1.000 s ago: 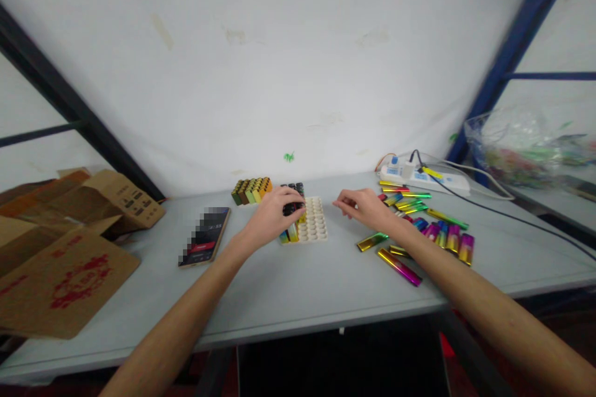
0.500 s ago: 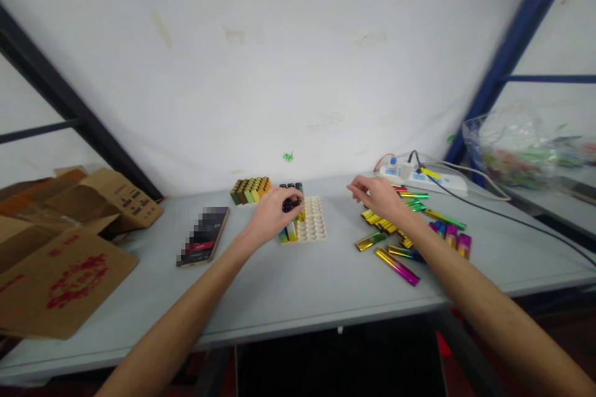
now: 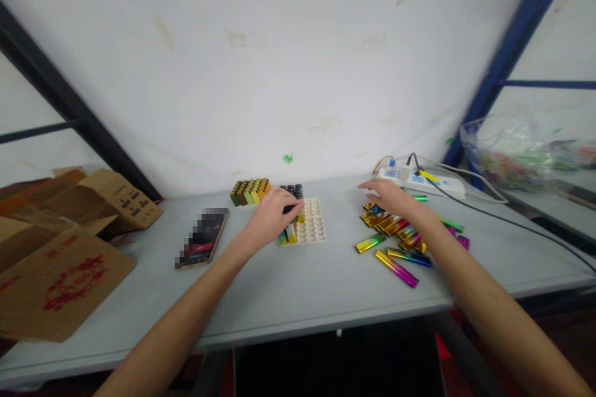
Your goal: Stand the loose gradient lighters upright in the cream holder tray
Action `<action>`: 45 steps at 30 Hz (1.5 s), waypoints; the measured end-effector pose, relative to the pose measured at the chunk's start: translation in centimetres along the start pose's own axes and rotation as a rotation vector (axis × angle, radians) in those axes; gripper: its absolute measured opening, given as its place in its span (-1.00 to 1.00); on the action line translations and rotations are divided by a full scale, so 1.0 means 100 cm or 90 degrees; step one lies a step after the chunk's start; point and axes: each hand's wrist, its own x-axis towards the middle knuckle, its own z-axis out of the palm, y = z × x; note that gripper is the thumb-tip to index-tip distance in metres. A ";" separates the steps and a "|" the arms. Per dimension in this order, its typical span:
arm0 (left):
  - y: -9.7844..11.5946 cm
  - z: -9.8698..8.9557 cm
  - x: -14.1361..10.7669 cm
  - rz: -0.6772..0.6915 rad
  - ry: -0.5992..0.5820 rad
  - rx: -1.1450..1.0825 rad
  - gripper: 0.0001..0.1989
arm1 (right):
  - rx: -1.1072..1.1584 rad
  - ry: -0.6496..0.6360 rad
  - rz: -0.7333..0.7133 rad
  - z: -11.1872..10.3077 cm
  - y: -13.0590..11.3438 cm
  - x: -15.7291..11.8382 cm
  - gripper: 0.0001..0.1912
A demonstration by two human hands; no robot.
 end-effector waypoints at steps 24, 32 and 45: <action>0.039 -0.014 -0.005 0.010 0.205 -0.073 -0.81 | 0.287 0.008 -0.019 -0.013 -0.030 -0.003 -0.75; 0.055 0.000 -0.006 -0.154 0.031 -0.490 -0.66 | 0.751 0.055 -0.068 -0.020 -0.108 -0.007 -0.60; 0.059 -0.012 -0.007 -0.246 -0.154 -0.714 -0.57 | 0.736 0.157 -0.060 -0.017 -0.111 -0.007 -0.64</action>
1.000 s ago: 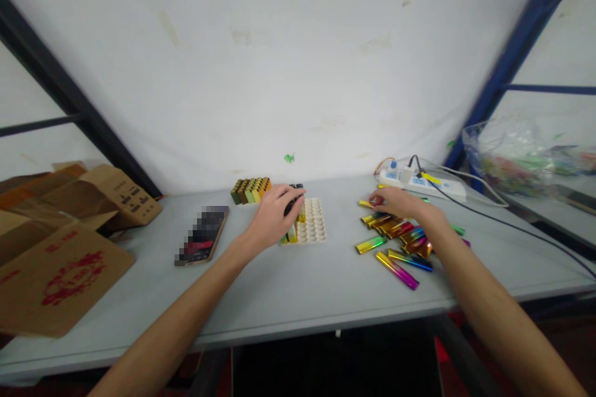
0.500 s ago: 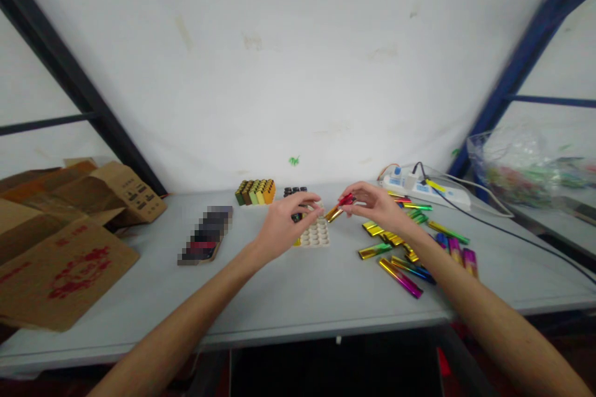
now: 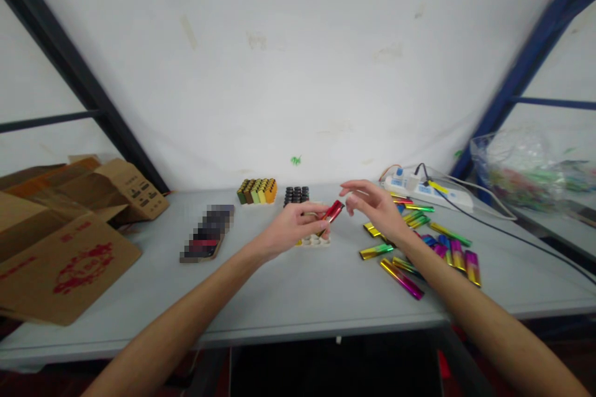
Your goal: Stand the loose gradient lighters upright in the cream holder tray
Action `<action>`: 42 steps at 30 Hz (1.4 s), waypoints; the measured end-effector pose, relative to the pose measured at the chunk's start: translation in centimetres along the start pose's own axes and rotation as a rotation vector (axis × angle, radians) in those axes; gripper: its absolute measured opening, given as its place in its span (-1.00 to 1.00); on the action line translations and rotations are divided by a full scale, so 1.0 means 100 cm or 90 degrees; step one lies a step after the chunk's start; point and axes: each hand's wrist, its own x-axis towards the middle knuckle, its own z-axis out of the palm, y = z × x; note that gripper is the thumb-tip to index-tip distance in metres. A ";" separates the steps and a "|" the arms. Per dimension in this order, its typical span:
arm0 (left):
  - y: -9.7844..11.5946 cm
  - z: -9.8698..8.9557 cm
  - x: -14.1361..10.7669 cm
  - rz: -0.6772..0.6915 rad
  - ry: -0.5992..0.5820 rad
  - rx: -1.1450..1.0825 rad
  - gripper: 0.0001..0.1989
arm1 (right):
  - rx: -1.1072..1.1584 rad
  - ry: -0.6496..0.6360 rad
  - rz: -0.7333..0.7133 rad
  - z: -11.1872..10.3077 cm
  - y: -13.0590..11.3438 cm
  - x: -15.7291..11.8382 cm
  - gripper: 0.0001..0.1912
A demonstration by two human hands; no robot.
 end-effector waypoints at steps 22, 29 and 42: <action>-0.013 -0.001 0.002 0.104 0.197 0.180 -0.43 | -0.513 -0.097 -0.097 -0.016 0.012 0.002 -0.68; -0.010 -0.003 0.002 0.114 0.200 0.265 -0.56 | -0.516 -0.115 -0.078 -0.014 0.009 0.001 -0.66; -0.004 -0.003 0.000 0.089 0.221 0.201 -0.54 | -0.529 -0.140 -0.064 -0.015 0.008 0.002 -0.69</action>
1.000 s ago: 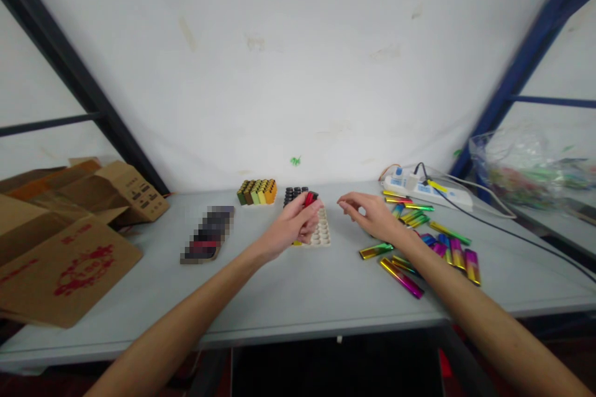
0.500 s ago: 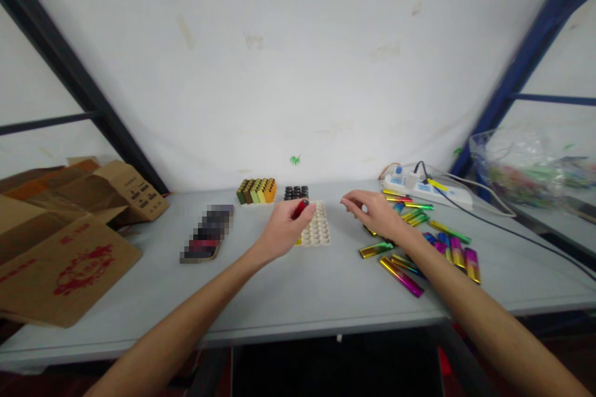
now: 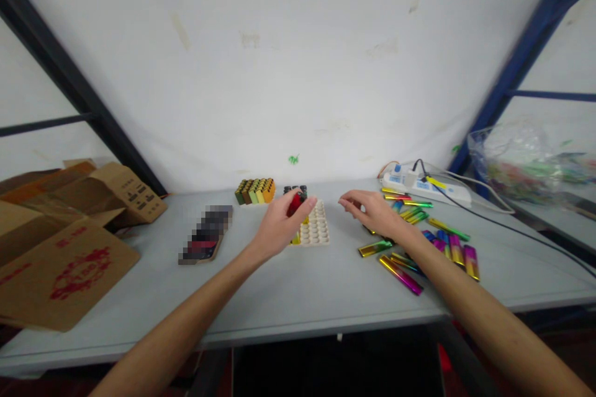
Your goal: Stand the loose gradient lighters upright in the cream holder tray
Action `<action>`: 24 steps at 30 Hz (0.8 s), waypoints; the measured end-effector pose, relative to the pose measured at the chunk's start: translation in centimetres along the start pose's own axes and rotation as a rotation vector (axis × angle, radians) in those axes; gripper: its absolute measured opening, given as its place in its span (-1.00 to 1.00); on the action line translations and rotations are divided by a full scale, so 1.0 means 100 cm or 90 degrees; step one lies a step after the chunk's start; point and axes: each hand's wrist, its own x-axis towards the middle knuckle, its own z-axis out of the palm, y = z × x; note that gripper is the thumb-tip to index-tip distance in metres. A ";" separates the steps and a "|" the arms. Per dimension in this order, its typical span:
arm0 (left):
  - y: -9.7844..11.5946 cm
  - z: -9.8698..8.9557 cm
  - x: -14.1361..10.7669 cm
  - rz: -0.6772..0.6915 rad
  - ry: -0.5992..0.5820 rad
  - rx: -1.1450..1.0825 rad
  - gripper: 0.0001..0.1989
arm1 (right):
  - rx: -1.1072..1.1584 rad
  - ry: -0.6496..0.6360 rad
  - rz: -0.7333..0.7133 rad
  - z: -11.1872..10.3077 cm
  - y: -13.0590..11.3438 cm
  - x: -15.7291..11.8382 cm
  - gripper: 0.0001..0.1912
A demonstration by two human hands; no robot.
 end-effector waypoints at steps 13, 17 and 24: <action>-0.002 -0.012 0.009 0.038 -0.071 -0.127 -0.65 | 0.005 -0.038 -0.005 0.001 0.001 0.000 -0.68; 0.001 -0.016 0.013 0.130 -0.007 0.025 -0.64 | -0.009 -0.041 -0.002 0.000 0.003 0.000 -0.67; -0.001 -0.025 0.015 0.224 0.014 0.288 -0.78 | -0.044 -0.053 -0.002 -0.001 0.014 -0.001 -0.66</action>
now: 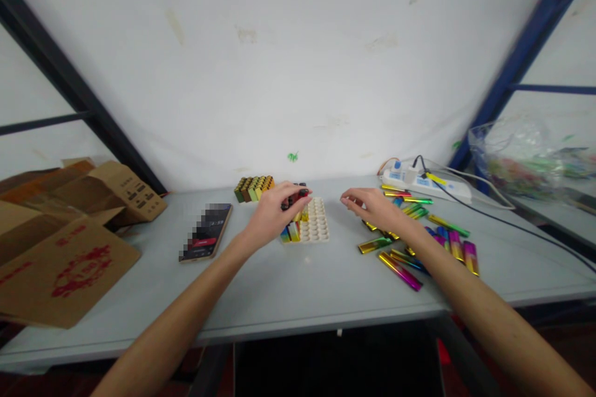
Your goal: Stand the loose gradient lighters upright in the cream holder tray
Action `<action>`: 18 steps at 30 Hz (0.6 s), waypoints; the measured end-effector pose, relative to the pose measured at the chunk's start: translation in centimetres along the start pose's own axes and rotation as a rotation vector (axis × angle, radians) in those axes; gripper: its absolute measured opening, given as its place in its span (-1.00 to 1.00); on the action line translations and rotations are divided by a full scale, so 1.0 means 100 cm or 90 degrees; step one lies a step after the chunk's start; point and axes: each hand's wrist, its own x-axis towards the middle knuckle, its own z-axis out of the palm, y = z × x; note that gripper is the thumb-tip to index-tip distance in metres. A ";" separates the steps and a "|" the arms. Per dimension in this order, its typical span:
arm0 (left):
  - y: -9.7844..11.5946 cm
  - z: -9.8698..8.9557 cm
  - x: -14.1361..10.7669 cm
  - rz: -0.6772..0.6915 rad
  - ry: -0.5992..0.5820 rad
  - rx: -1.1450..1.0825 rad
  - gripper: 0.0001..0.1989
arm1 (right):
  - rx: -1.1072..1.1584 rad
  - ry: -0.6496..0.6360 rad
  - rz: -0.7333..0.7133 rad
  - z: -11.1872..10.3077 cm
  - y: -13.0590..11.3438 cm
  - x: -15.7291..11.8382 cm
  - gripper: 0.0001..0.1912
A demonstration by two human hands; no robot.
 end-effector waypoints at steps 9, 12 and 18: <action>-0.001 0.004 -0.004 0.011 -0.055 0.027 -0.86 | -0.006 -0.018 0.000 -0.002 -0.005 0.000 -0.65; -0.010 0.010 -0.005 0.032 -0.136 0.079 -0.91 | -0.006 -0.030 0.000 -0.003 -0.007 0.000 -0.64; -0.020 0.018 -0.006 0.036 -0.152 0.150 -0.93 | -0.002 -0.035 -0.007 0.000 -0.003 0.000 -0.65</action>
